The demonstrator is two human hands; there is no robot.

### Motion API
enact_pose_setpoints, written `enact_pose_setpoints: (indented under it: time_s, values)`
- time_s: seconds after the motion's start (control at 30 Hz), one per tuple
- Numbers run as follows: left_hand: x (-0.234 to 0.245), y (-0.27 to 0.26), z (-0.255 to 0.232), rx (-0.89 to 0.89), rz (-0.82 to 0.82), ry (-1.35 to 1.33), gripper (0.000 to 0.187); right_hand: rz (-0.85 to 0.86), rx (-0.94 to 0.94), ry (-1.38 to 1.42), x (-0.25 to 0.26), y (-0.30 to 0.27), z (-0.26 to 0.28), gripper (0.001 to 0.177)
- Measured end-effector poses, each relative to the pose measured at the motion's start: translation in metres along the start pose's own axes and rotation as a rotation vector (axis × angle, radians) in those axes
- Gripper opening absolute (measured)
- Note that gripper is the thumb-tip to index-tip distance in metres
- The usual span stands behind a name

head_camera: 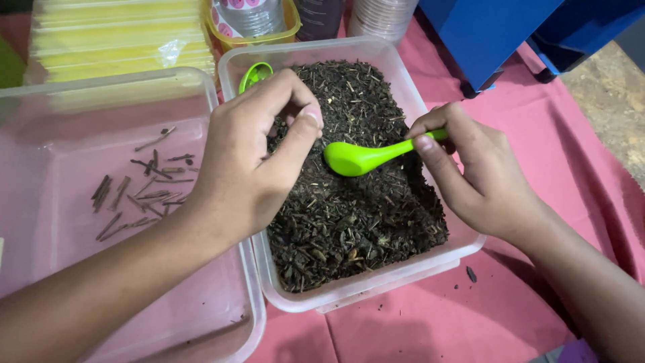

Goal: Sorting through dried tea leaves to remove stems and twigs using a spoon and fingers

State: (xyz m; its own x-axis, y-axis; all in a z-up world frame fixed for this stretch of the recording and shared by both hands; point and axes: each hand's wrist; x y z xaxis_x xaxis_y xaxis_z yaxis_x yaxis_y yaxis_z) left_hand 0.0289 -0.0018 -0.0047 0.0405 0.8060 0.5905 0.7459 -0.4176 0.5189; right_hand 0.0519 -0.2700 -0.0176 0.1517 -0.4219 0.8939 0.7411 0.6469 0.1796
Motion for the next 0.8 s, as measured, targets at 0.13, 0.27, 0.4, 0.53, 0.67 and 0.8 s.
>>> enact_pose_setpoints:
  time_s: [0.13, 0.27, 0.4, 0.53, 0.67, 0.8]
  values:
    - [-0.0005, 0.0009, -0.0013, 0.051, 0.021, -0.113, 0.006, -0.078, 0.002, 0.091, -0.0019, -0.0042, -0.0024, 0.018]
    - [0.0014, 0.0014, -0.0028, 0.105, 0.032, -0.122, 0.007, -0.167, -0.023, 0.147, -0.0045, -0.0083, -0.0051, 0.011]
    - [0.0015, 0.0026, -0.0036, 0.093, 0.044, -0.114, 0.009, -0.087, 0.055, 0.215, -0.0037, -0.0091, -0.0075, 0.012]
    - [0.0013, 0.0026, -0.0007, 0.162, 0.044, -0.144, 0.011, -0.021, 0.149, 0.338, -0.004, -0.0082, -0.0079, 0.021]
    - [0.0023, 0.0036, 0.0007, 0.23, 0.021, -0.214, 0.012, 0.086, 0.233, 0.338, 0.0015, -0.0073, -0.0048, 0.025]
    - [0.0011, 0.0031, 0.0016, 0.219, 0.009, -0.232, 0.013, 0.078, 0.216, 0.14, 0.0036, -0.0064, -0.0011, 0.024]
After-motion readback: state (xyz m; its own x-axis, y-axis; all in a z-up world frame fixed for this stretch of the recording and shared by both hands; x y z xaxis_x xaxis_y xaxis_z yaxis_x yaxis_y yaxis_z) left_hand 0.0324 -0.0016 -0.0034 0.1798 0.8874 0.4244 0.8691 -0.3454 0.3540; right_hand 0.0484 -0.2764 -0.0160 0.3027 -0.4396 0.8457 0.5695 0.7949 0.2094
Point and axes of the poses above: each hand's wrist, its own y-axis towards the middle knuckle, its own x-axis out of the back of the hand, z = x × y, and after that the axes turned 15 degrees about z, right-handed
